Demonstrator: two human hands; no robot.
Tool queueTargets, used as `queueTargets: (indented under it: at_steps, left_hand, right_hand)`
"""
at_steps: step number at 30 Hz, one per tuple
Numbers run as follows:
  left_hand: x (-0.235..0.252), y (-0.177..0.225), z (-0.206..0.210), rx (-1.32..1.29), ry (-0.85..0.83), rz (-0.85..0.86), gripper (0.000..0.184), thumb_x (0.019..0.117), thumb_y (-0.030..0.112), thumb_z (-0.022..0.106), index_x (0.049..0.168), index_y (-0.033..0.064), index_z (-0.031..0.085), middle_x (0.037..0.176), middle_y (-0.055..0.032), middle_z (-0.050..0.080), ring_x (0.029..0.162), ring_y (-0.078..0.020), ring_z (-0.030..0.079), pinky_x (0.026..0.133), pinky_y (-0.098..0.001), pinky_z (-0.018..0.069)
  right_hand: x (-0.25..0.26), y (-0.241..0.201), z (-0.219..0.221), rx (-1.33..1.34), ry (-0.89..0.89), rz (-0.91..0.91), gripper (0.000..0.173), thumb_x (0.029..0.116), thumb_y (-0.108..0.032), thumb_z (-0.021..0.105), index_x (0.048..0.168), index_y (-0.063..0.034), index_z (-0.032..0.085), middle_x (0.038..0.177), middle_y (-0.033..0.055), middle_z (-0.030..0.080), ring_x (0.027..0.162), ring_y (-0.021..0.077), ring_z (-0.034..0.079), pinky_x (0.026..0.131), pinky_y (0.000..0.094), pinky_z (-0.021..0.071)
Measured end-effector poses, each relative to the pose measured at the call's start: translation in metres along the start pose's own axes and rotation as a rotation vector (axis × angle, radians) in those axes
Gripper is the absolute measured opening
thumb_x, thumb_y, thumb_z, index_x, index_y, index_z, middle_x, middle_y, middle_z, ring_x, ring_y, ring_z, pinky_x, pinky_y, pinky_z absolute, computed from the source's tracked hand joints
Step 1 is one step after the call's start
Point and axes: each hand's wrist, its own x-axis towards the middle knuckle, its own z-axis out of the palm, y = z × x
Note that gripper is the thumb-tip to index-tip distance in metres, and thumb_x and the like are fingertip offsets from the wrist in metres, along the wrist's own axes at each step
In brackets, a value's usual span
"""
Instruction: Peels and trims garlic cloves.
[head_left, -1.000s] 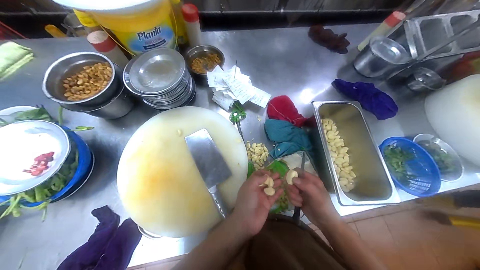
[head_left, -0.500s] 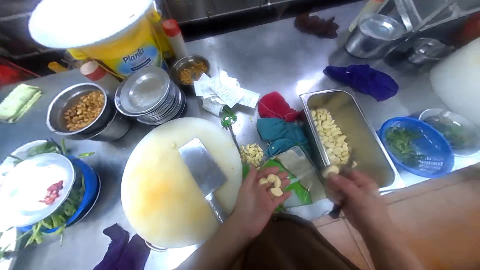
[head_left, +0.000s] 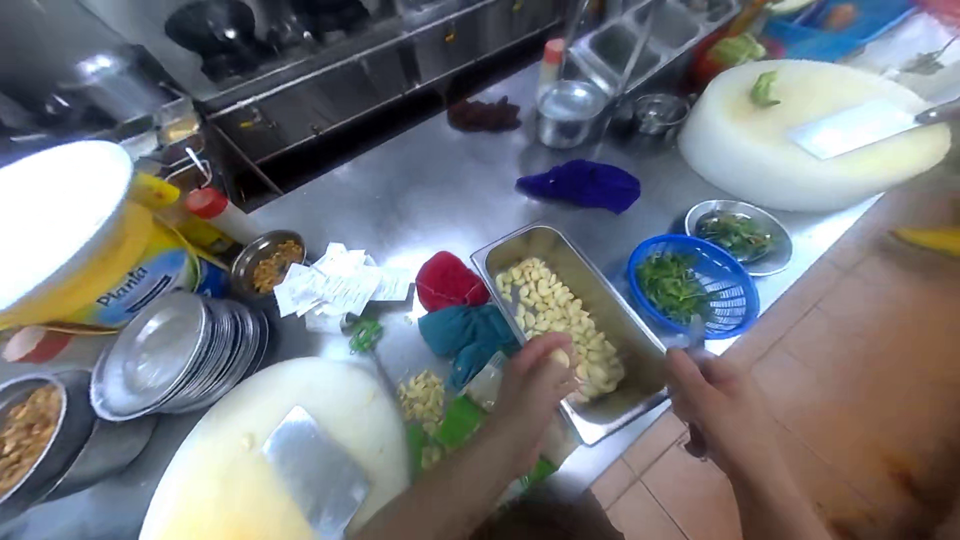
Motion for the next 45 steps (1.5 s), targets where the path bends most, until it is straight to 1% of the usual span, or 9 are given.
queueTargets:
  at_steps: [6,9,13,20,28,31,37,41,45]
  left_hand:
    - [0.002,0.038,-0.039,0.565,0.296,0.451,0.045,0.1016,0.010,0.056,0.147,0.0086,0.053,0.143,-0.0099,0.059,0.120,-0.0221,0.063,0.098,-0.0460,0.0540]
    - [-0.042,0.039,-0.109,0.498,0.537,0.723,0.029,0.0989,0.009,0.053,0.126,0.0037,0.064,0.124,-0.0077,0.069,0.112,-0.0207,0.068,0.096,-0.0420,0.0578]
    - [-0.101,0.001,-0.142,0.385,0.753,0.640,0.020,0.0970,0.003,0.048,0.107,0.0003,0.065,0.097,-0.0025,0.072,0.084,-0.0139,0.071,0.080,-0.0333,0.0622]
    - [-0.117,-0.043,-0.171,0.780,0.730,0.482,0.030,0.0951,0.015,0.059,0.120,0.0000,0.066,0.110,-0.0080,0.072,0.087,-0.0126,0.072,0.074,-0.0297,0.0621]
    - [-0.097,-0.030,-0.179,1.161,0.552,0.321,0.028,0.1005,0.020,0.064,0.124,0.0060,0.070,0.121,-0.0118,0.069,0.111,-0.0239,0.068,0.095,-0.0458,0.0566]
    - [-0.101,-0.033,-0.183,1.145,0.609,0.372,0.020,0.1007,0.019,0.064,0.114,0.0055,0.073,0.109,-0.0100,0.071,0.098,-0.0223,0.070,0.086,-0.0436,0.0600]
    - [-0.139,-0.064,-0.178,1.160,0.421,0.157,0.024,0.1022,0.024,0.060,0.106,0.0061,0.075,0.099,-0.0104,0.073,0.092,-0.0247,0.071,0.085,-0.0473,0.0589]
    - [-0.154,-0.110,-0.171,1.141,0.297,0.187,0.030,0.1050,0.026,0.053,0.110,0.0048,0.075,0.108,-0.0148,0.073,0.101,-0.0305,0.071,0.090,-0.0508,0.0572]
    - [-0.157,-0.140,-0.173,1.102,0.304,0.389,0.024,0.1013,0.019,0.059,0.105,0.0022,0.076,0.105,-0.0172,0.074,0.098,-0.0328,0.073,0.084,-0.0498,0.0603]
  right_hand:
    - [-0.004,0.011,-0.025,0.046,-0.012,0.009,0.029,0.0947,-0.044,0.062,0.087,-0.0162,0.066,0.053,-0.0065,0.048,0.039,0.0055,0.042,0.037,0.0228,0.0373]
    - [-0.002,0.010,-0.034,0.040,0.009,0.000,0.027,0.0929,-0.044,0.065,0.090,-0.0170,0.067,0.054,-0.0059,0.049,0.039,0.0061,0.042,0.037,0.0233,0.0373]
    - [0.004,0.009,-0.025,0.005,-0.047,0.003,0.022,0.0914,-0.037,0.067,0.090,-0.0150,0.069,0.055,-0.0026,0.052,0.040,0.0083,0.043,0.038,0.0245,0.0378]
    - [-0.001,-0.005,-0.012,0.033,-0.114,-0.014,0.023,0.0921,-0.038,0.067,0.093,-0.0156,0.071,0.058,-0.0013,0.054,0.042,0.0095,0.045,0.039,0.0253,0.0395]
    - [-0.032,0.000,-0.055,0.026,-0.200,0.021,0.009,0.1034,-0.021,0.057,0.104,-0.0125,0.059,0.064,-0.0127,0.056,0.050,0.0022,0.053,0.047,0.0235,0.0495]
    - [-0.047,-0.004,-0.048,-0.048,-0.292,-0.001,0.005,0.1029,-0.020,0.058,0.103,-0.0143,0.057,0.067,-0.0154,0.057,0.052,0.0010,0.053,0.049,0.0234,0.0499]
    - [-0.102,-0.041,0.030,-0.310,-0.638,-0.139,0.033,0.0929,-0.024,0.074,0.114,0.0008,0.065,0.079,-0.0033,0.062,0.061,0.0014,0.055,0.055,0.0235,0.0499]
    - [-0.120,-0.046,0.109,-0.605,-0.551,-0.476,0.068,0.0809,-0.061,0.073,0.116,-0.0030,0.069,0.072,0.0004,0.063,0.056,0.0078,0.053,0.050,0.0297,0.0474]
    - [-0.121,-0.048,0.156,-0.839,-0.581,-0.625,0.071,0.0799,-0.061,0.074,0.120,-0.0022,0.068,0.080,0.0122,0.070,0.064,0.0298,0.067,0.056,0.0532,0.0559]
